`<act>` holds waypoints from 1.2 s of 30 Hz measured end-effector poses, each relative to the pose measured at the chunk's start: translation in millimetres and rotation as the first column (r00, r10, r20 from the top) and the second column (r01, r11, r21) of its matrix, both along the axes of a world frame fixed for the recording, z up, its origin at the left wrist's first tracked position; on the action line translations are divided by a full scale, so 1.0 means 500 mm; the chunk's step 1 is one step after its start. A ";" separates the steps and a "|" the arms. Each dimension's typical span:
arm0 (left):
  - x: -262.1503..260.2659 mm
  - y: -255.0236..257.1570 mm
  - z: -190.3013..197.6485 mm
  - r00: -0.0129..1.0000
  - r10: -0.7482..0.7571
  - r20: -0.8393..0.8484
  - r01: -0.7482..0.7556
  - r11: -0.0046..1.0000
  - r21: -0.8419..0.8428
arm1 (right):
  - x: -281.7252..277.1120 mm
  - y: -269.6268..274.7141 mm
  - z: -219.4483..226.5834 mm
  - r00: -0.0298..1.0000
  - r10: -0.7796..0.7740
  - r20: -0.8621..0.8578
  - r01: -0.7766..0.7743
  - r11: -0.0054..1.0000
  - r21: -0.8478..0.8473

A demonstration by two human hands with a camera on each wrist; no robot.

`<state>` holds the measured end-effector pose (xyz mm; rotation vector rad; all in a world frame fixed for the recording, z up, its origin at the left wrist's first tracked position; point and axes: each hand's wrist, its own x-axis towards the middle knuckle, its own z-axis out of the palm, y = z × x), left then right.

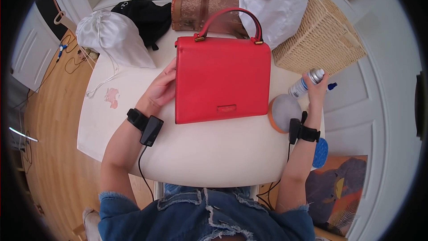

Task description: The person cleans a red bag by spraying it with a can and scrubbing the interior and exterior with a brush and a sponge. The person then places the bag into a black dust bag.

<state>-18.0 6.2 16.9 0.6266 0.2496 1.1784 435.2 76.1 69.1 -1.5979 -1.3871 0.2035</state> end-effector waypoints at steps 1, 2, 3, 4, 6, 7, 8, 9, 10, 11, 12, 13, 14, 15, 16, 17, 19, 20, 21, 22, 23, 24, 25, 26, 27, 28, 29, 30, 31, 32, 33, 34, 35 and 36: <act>0.000 0.000 0.001 1.000 0.000 -0.003 0.000 1.000 0.002 | 0.000 -0.004 0.006 1.000 0.017 -0.012 -0.018 0.999 -0.027; 0.000 0.001 -0.002 1.000 -0.002 -0.002 0.002 1.000 0.002 | 0.000 -0.010 0.011 1.000 0.015 -0.011 -0.015 1.000 -0.027; 0.000 0.002 -0.006 1.000 0.008 -0.014 -0.008 1.000 0.001 | 0.000 -0.017 0.017 1.000 0.005 0.004 -0.005 0.999 -0.043; -0.001 0.003 -0.009 1.000 0.017 -0.026 -0.017 1.000 0.002 | 0.001 -0.023 0.019 1.000 -0.005 0.019 0.006 0.998 -0.059; -0.002 0.002 -0.008 0.999 0.020 -0.034 -0.019 1.000 0.004 | 0.024 -0.027 0.013 1.000 -0.014 -0.017 0.013 0.999 -0.040; -0.001 0.002 -0.008 0.999 0.024 -0.041 -0.024 1.000 0.006 | 0.035 -0.033 0.012 0.998 -0.020 -0.052 0.019 1.000 -0.022; 0.001 0.001 -0.004 0.999 0.015 -0.040 -0.015 1.000 0.005 | 0.025 -0.052 0.033 0.998 -0.029 -0.051 0.028 0.999 -0.022; 0.002 -0.002 0.001 0.999 0.026 -0.041 -0.026 1.000 -0.008 | 0.017 -0.076 0.059 0.998 -0.038 -0.053 0.037 0.999 -0.018; 0.003 -0.004 0.004 0.998 0.035 -0.043 -0.036 0.999 -0.021 | 0.013 -0.100 0.078 0.997 -0.049 -0.056 0.048 0.999 -0.014; 0.004 -0.005 0.004 0.999 0.021 -0.043 -0.022 1.000 -0.022 | 0.024 -0.117 0.081 0.996 -0.062 -0.056 0.062 0.998 -0.015; 0.004 -0.006 0.003 0.998 0.044 -0.052 -0.046 0.998 -0.031 | 0.039 -0.136 0.082 0.995 -0.029 0.098 0.034 0.998 -0.046; 0.003 -0.005 0.000 0.996 0.068 -0.060 -0.070 0.997 -0.041 | 0.048 -0.156 0.085 0.968 0.011 0.250 0.010 0.996 -0.083; 0.002 -0.003 -0.005 0.997 0.054 -0.058 -0.056 0.998 -0.041 | 0.053 -0.181 0.085 0.968 -0.003 0.251 0.024 0.996 -0.083; 0.000 -0.001 -0.010 0.998 0.047 -0.035 -0.049 0.997 -0.051 | 0.052 -0.207 0.084 0.909 0.064 0.413 -0.001 0.988 -0.152; -0.002 0.002 -0.016 0.999 0.042 -0.012 -0.043 0.997 -0.063 | 0.050 -0.227 0.083 0.819 0.141 0.556 -0.015 0.974 -0.225; -0.005 0.005 -0.022 0.999 0.034 -0.010 -0.035 0.997 -0.063 | 0.046 -0.241 0.076 0.820 0.135 0.557 -0.007 0.974 -0.225; -0.010 0.007 -0.029 0.999 0.035 -0.029 -0.037 0.997 -0.073 | 0.038 -0.258 0.054 0.738 0.318 0.595 -0.148 0.937 -0.317; -0.009 0.008 -0.028 0.999 0.033 -0.030 -0.035 0.997 -0.074 | 0.036 -0.262 0.041 0.739 0.317 0.595 -0.146 0.937 -0.317; -0.008 0.008 -0.026 0.999 0.029 -0.033 -0.031 0.998 -0.055 | 0.035 -0.265 0.026 0.685 0.333 0.648 -0.126 0.930 -0.345; -0.007 0.007 -0.022 0.999 0.028 -0.037 -0.029 0.999 -0.034 | 0.033 -0.268 0.015 0.626 0.351 0.697 -0.107 0.923 -0.369; -0.006 0.004 -0.017 0.999 0.035 -0.039 -0.036 0.999 -0.031 | 0.029 -0.270 0.007 0.625 0.353 0.697 -0.113 0.924 -0.366; -0.002 0.000 -0.009 0.998 0.040 -0.046 -0.042 0.999 -0.035 | 0.024 -0.271 0.000 0.615 0.328 0.717 -0.065 0.928 -0.368; 0.001 -0.004 -0.003 0.997 0.047 -0.053 -0.049 0.998 -0.039 | 0.020 -0.272 -0.006 0.603 0.305 0.737 -0.019 0.929 -0.368; 0.001 -0.005 0.000 0.997 0.059 -0.055 -0.061 0.997 -0.036 | 0.019 -0.271 -0.010 0.600 0.310 0.737 -0.031 0.930 -0.366; 0.002 -0.004 0.002 0.998 0.039 -0.043 -0.040 0.999 -0.017 | 0.021 -0.270 -0.013 0.568 0.292 0.769 0.013 0.931 -0.364; 0.001 -0.003 0.002 0.999 0.018 -0.031 -0.018 1.000 0.001 | 0.019 -0.270 -0.013 0.533 0.275 0.800 0.058 0.932 -0.359; 0.000 -0.002 0.001 0.999 0.029 -0.031 -0.029 1.000 0.004 | 0.016 -0.271 -0.010 0.530 0.279 0.801 0.048 0.933 -0.357; -0.001 -0.001 -0.001 0.999 0.022 -0.046 -0.022 1.000 0.007 | 0.013 -0.273 -0.002 0.495 0.260 0.829 0.154 0.913 -0.378; -0.002 -0.001 -0.001 0.998 0.015 -0.060 -0.014 1.000 0.009 | 0.009 -0.276 0.005 0.455 0.244 0.856 0.260 0.883 -0.390; -0.002 -0.001 0.000 0.998 0.025 -0.058 -0.024 1.000 0.010 | 0.011 -0.283 0.008 0.451 0.247 0.857 0.252 0.886 -0.388; -0.002 -0.001 0.001 0.998 0.017 -0.061 -0.017 1.000 0.010 | 0.015 -0.291 0.011 0.444 0.184 0.877 0.326 0.878 -0.349; -0.001 -0.001 0.002 0.998 0.010 -0.064 -0.010 1.000 0.010 | 0.012 -0.295 0.019 0.432 0.121 0.894 0.398 0.864 -0.309; 0.000 -0.002 0.005 0.998 0.021 -0.060 -0.020 1.000 0.011 | 0.007 -0.297 0.029 0.427 0.125 0.895 0.390 0.868 -0.307; 0.001 -0.003 0.009 0.998 0.015 -0.056 -0.014 1.000 0.024 | 0.000 -0.300 0.042 0.451 0.047 0.892 0.362 0.903 -0.231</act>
